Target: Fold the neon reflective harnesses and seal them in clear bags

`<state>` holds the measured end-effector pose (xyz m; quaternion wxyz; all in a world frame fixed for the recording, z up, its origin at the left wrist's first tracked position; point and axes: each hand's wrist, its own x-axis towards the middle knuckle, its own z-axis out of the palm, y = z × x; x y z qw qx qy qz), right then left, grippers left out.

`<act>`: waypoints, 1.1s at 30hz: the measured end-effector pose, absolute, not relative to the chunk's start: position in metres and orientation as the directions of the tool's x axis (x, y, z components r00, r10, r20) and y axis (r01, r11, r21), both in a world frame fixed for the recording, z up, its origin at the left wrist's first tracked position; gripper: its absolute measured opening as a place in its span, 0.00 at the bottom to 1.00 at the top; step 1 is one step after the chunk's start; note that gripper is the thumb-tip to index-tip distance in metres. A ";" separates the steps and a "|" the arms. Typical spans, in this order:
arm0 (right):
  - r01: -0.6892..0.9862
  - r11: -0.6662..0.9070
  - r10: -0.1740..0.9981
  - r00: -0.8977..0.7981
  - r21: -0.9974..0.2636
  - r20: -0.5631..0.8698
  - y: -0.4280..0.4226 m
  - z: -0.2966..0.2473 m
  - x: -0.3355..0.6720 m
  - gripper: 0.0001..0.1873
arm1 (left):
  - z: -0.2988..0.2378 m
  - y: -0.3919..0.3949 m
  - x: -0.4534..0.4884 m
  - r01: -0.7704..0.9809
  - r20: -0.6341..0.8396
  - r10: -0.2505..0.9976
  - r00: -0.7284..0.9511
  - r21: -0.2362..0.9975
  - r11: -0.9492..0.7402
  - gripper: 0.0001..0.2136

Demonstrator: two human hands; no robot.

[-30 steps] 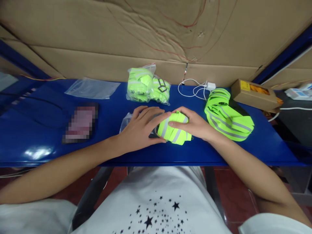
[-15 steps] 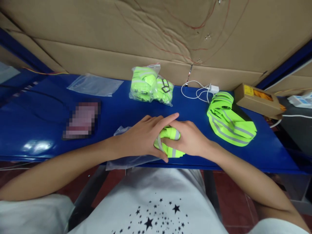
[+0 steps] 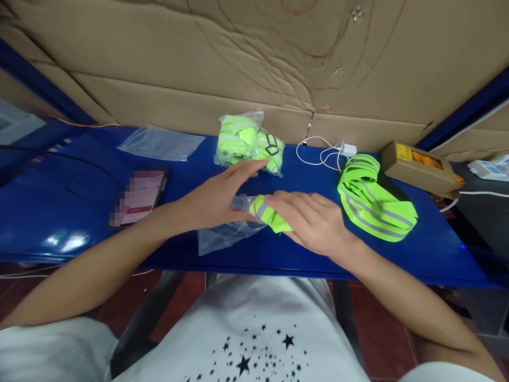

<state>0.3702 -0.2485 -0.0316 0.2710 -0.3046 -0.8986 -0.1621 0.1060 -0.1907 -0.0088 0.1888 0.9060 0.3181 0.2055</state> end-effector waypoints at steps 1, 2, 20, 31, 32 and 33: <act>0.617 0.771 0.437 -0.693 0.159 0.573 -0.249 -0.032 0.371 0.33 | -0.010 -0.190 0.107 0.569 0.200 0.671 0.714 0.393 -0.723 0.35; 0.601 0.778 0.418 -0.713 0.183 0.564 -0.249 -0.033 0.371 0.32 | -0.011 -0.190 0.108 0.608 0.140 0.677 0.722 0.339 -0.718 0.29; 0.531 0.847 0.453 -0.736 0.013 0.502 -0.252 -0.055 0.361 0.23 | -0.043 -0.215 0.126 0.584 0.243 0.589 0.770 0.101 -0.805 0.27; 0.546 0.773 0.629 -0.591 -0.325 0.504 -0.227 -0.054 0.364 0.40 | -0.046 -0.210 0.127 0.598 0.254 0.620 0.742 0.169 -0.784 0.16; 0.551 0.763 0.642 -0.582 -0.339 0.499 -0.225 -0.055 0.365 0.37 | -0.046 -0.209 0.127 0.613 0.250 0.634 0.731 0.167 -0.772 0.17; 0.560 0.755 0.650 -0.567 -0.342 0.506 -0.224 -0.056 0.366 0.33 | -0.046 -0.208 0.126 0.628 0.248 0.648 0.720 0.164 -0.761 0.19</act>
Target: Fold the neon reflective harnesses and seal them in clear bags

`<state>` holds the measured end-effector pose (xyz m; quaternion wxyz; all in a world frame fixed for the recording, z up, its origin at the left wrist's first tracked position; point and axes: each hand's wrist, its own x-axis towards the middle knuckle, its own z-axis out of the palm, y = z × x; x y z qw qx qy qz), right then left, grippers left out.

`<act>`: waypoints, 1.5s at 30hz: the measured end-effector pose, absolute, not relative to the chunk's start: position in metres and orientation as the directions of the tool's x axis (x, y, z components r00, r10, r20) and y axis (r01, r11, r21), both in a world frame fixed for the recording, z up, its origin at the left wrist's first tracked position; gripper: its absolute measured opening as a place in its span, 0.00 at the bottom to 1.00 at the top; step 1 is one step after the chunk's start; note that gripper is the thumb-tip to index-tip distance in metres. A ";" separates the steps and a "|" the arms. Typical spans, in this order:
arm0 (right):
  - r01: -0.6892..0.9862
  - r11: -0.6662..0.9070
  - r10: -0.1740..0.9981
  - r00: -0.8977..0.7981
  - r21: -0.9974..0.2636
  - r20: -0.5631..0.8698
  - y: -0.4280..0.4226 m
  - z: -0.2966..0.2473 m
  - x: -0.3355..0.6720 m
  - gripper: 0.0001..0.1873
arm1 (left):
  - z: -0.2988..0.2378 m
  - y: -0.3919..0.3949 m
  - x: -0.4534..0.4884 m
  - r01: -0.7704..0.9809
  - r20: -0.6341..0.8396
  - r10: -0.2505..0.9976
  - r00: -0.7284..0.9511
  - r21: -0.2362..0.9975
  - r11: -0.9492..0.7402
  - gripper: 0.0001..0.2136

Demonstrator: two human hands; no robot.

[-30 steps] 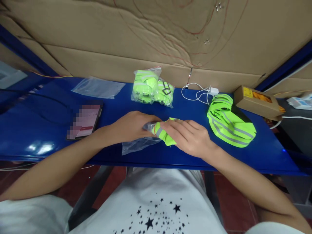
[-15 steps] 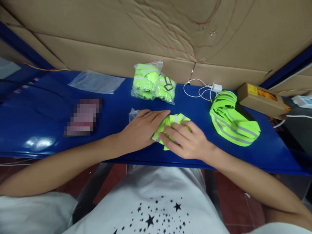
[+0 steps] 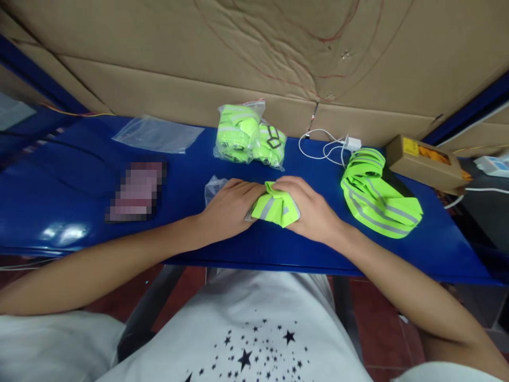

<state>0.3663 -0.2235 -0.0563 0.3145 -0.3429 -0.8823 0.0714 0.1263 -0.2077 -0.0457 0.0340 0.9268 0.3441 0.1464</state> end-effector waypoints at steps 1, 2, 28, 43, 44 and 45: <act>0.573 0.751 0.651 -0.557 -0.330 0.516 -0.223 -0.057 0.367 0.29 | -0.045 -0.207 0.126 0.641 0.248 0.659 0.710 0.160 -0.751 0.21; 0.587 0.751 0.645 -0.557 -0.302 0.522 -0.223 -0.058 0.368 0.26 | -0.045 -0.206 0.126 0.653 0.248 0.668 0.701 0.153 -0.742 0.22; 0.573 0.780 0.382 -0.755 0.253 0.533 -0.240 -0.051 0.358 0.17 | -0.047 -0.205 0.127 0.629 0.283 0.637 0.717 0.134 -0.766 0.18; 0.601 0.786 0.346 -0.624 0.148 0.701 -0.228 -0.042 0.333 0.21 | -0.045 -0.212 0.133 0.626 0.270 0.640 0.720 0.147 -0.766 0.14; 0.616 0.783 0.378 -0.578 0.083 0.723 -0.226 -0.041 0.331 0.21 | -0.044 -0.211 0.132 0.644 0.265 0.658 0.705 0.150 -0.750 0.15; 0.628 0.778 0.411 -0.533 0.021 0.739 -0.224 -0.041 0.330 0.20 | -0.043 -0.211 0.132 0.658 0.263 0.673 0.691 0.156 -0.737 0.15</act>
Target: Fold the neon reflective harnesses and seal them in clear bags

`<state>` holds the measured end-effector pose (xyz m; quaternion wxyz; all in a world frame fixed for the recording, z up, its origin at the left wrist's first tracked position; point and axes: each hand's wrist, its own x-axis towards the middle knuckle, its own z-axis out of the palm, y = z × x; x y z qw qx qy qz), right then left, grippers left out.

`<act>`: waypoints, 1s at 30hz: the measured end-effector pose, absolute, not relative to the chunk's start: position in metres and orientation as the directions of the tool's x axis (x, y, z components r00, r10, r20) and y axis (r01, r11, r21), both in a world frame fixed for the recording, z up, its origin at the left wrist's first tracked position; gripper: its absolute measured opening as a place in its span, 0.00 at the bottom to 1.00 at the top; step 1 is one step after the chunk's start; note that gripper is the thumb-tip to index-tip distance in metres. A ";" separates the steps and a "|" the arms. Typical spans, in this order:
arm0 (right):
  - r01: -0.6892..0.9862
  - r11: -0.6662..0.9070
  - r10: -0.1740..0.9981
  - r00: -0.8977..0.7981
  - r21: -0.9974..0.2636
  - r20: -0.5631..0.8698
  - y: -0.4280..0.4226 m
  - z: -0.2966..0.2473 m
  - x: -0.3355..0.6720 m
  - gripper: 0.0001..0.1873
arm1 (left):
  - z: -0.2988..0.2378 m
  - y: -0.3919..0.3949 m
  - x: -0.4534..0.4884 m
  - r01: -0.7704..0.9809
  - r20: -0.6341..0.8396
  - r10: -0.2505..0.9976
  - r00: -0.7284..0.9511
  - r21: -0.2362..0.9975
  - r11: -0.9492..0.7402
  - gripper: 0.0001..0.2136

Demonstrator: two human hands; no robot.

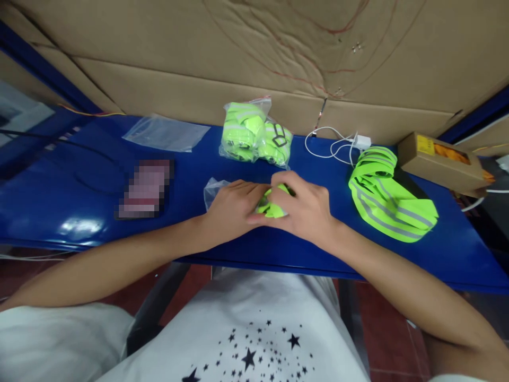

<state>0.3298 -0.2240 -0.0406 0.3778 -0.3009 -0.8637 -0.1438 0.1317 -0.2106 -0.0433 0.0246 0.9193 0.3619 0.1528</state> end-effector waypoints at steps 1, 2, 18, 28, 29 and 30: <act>0.634 0.773 0.440 -0.502 -0.029 0.745 -0.223 -0.040 0.329 0.20 | -0.042 -0.210 0.131 0.663 0.259 0.681 0.685 0.167 -0.730 0.17; 0.630 0.774 0.464 -0.492 -0.067 0.737 -0.223 -0.039 0.330 0.21 | -0.041 -0.209 0.130 0.662 0.250 0.686 0.683 0.183 -0.726 0.18; 0.416 0.516 0.829 -0.463 -0.749 0.314 -0.230 -0.018 0.353 0.20 | -0.024 -0.192 0.120 0.333 -0.035 0.624 0.780 0.868 -0.368 0.26; 0.338 0.275 0.961 -0.080 -0.900 0.263 -0.215 -0.034 0.355 0.25 | -0.015 -0.205 0.114 0.558 0.279 0.715 0.641 0.470 -0.684 0.56; 0.310 0.276 0.961 -0.053 -0.910 0.273 -0.214 -0.036 0.355 0.25 | -0.017 -0.206 0.114 0.572 0.307 0.682 0.664 0.380 -0.727 0.58; 0.274 0.269 0.962 -0.033 -0.923 0.271 -0.214 -0.039 0.355 0.25 | -0.019 -0.206 0.115 0.581 0.333 0.650 0.683 0.292 -0.760 0.58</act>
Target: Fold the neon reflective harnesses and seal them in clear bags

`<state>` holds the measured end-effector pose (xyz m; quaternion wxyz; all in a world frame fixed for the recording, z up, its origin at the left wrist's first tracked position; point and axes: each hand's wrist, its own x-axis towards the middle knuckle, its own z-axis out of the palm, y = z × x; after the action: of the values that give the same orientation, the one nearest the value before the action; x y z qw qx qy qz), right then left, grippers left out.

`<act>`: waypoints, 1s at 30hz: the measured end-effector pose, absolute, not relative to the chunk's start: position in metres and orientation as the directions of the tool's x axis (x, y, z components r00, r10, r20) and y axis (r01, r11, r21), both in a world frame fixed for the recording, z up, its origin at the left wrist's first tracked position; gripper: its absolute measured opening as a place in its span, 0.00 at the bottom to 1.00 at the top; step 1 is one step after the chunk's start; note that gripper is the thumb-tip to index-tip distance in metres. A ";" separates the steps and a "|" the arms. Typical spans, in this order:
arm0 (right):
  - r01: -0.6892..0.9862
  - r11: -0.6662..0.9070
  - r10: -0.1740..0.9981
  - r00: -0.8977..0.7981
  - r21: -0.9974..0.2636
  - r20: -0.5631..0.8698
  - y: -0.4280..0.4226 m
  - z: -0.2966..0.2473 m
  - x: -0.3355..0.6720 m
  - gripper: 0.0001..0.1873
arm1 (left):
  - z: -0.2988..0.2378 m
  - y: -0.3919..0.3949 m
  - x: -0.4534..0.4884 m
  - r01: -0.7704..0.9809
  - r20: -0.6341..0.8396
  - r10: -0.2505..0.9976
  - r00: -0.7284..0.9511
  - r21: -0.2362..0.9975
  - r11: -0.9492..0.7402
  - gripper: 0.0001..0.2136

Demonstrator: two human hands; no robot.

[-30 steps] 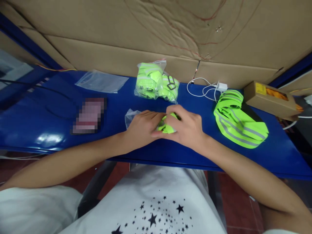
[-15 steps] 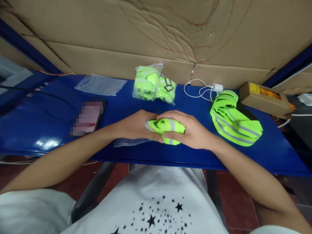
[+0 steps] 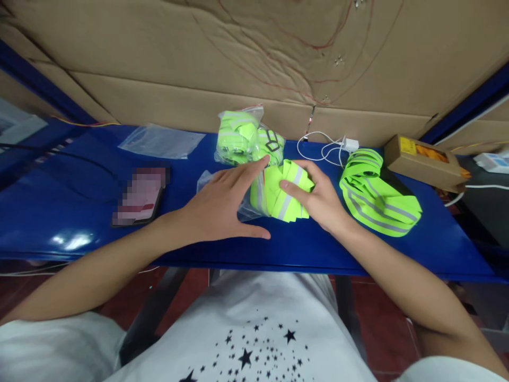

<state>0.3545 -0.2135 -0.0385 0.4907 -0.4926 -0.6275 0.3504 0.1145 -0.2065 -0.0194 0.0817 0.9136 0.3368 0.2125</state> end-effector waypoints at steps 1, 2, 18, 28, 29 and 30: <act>0.237 0.253 0.967 -0.024 -0.938 0.255 -0.213 -0.041 0.354 0.25 | -0.023 -0.206 0.116 0.590 0.354 0.625 0.696 0.215 -0.779 0.58; 0.206 0.234 0.972 -0.026 -0.950 0.234 -0.213 -0.043 0.353 0.25 | -0.027 -0.206 0.117 0.600 0.370 0.608 0.702 0.151 -0.785 0.57; 0.566 0.620 0.668 -0.016 -0.544 0.744 -0.216 -0.028 0.361 0.23 | -0.033 -0.177 0.111 0.778 0.481 0.713 0.510 0.095 -0.621 0.53; 0.011 0.162 0.987 -0.014 -0.987 0.162 -0.204 -0.045 0.357 0.28 | -0.023 -0.203 0.117 0.361 0.502 0.601 0.622 0.497 -0.789 0.48; 0.017 0.152 0.988 -0.025 -0.988 0.151 -0.204 -0.045 0.357 0.28 | -0.021 -0.207 0.118 0.311 0.471 0.628 0.620 0.588 -0.747 0.46; 0.042 0.162 0.987 -0.020 -0.986 0.162 -0.205 -0.046 0.356 0.28 | -0.019 -0.209 0.119 0.268 0.440 0.661 0.608 0.670 -0.692 0.45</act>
<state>0.3562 -0.2052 -0.0456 0.5240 -0.4642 -0.5538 0.4508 0.1187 -0.2086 -0.0194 0.2820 0.8511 0.2729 0.3487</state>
